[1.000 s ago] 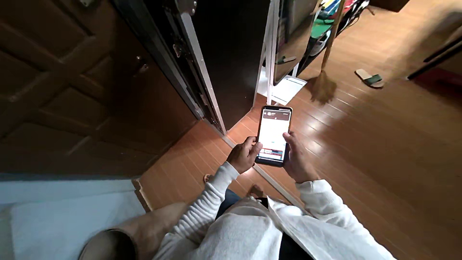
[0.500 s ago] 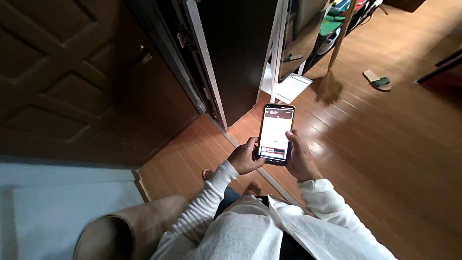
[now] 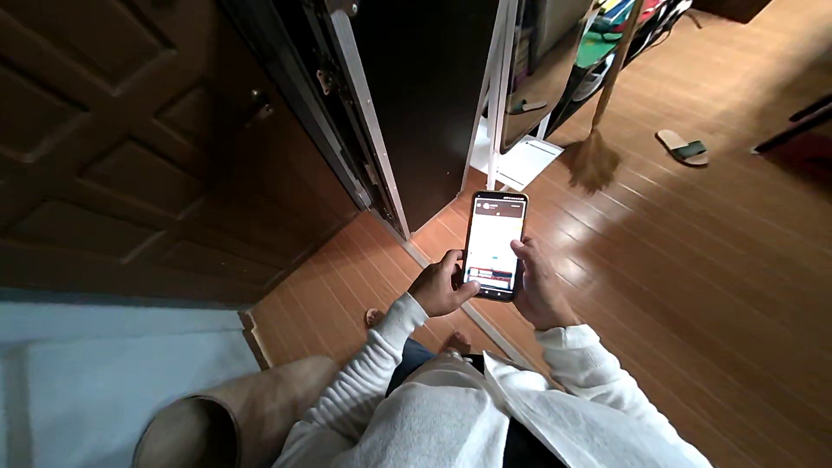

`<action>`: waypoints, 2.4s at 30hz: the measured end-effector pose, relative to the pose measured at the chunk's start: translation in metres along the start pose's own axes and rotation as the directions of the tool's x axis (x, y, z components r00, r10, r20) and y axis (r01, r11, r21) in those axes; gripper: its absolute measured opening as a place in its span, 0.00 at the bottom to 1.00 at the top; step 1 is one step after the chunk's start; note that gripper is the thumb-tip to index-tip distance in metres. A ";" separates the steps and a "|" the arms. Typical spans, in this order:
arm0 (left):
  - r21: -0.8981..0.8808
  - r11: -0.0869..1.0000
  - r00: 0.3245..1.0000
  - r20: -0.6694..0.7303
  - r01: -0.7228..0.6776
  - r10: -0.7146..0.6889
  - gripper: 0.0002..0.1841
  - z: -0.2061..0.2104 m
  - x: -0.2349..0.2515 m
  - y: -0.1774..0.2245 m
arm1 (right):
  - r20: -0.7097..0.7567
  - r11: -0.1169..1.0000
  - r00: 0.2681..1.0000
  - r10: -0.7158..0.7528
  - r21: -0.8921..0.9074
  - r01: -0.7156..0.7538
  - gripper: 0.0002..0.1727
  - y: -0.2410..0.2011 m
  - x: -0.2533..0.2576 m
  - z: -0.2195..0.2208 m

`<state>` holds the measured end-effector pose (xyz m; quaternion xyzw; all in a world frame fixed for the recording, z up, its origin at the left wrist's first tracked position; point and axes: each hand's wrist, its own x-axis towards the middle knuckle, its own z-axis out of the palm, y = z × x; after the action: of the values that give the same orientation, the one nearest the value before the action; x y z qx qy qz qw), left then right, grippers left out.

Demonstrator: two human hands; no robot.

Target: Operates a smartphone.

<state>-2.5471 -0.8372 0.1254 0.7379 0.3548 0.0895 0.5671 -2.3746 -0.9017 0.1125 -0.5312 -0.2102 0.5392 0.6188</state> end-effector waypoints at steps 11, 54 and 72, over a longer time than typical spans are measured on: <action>0.053 0.999 0.999 0.046 -0.005 0.002 0.33 0.014 0.038 0.022 | -0.032 0.998 0.997 -0.065 -0.008 0.065 0.18 -0.013 0.018 -0.035; -0.046 0.983 0.875 0.451 -0.176 0.177 0.30 -0.114 0.439 0.104 | -0.537 0.995 0.838 -0.097 -0.056 0.079 0.27 -0.179 0.329 -0.076; -0.087 0.990 0.970 0.206 -0.114 0.130 0.32 -0.102 0.421 0.111 | -0.329 0.998 0.942 -0.066 -0.041 0.056 0.21 -0.200 0.349 -0.090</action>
<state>-2.2464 -0.5071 0.1464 0.7421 0.2428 0.0584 0.6220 -2.0963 -0.6007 0.1490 -0.6169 -0.1282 0.4198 0.6533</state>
